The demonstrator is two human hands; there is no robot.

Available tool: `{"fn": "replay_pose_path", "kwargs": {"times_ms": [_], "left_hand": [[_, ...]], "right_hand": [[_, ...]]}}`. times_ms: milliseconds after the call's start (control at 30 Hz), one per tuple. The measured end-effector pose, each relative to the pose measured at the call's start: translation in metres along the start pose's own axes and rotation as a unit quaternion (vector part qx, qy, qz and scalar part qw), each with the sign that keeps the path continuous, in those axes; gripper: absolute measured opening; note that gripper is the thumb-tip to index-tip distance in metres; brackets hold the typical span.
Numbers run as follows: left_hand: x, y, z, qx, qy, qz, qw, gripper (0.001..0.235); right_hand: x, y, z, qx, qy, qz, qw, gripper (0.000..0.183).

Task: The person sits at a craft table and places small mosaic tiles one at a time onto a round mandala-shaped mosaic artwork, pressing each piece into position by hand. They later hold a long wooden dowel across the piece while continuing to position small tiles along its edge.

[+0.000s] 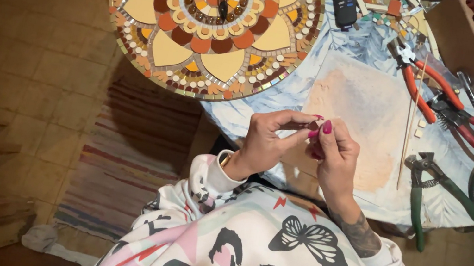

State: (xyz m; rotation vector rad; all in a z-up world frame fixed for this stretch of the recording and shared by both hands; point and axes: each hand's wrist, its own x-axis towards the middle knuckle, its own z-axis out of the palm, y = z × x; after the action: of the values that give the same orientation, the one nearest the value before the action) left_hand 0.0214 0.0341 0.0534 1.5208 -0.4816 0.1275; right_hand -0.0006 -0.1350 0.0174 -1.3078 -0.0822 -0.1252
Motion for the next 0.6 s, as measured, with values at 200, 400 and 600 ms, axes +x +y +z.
{"fn": "replay_pose_path", "kwargs": {"times_ms": [200, 400, 600], "left_hand": [[-0.003, -0.013, 0.001, -0.056, 0.001, -0.012, 0.998, 0.025], [-0.003, 0.000, -0.001, -0.001, -0.005, -0.003, 1.000, 0.028], [-0.002, 0.007, -0.003, 0.011, -0.039, 0.026, 0.999, 0.035]], "right_hand": [[-0.001, 0.000, -0.001, 0.051, -0.020, 0.028, 0.998, 0.030], [-0.002, -0.003, -0.001, 0.022, -0.016, 0.018, 0.999, 0.031], [-0.002, -0.011, 0.005, -0.018, -0.005, 0.027, 0.999, 0.028]]}}
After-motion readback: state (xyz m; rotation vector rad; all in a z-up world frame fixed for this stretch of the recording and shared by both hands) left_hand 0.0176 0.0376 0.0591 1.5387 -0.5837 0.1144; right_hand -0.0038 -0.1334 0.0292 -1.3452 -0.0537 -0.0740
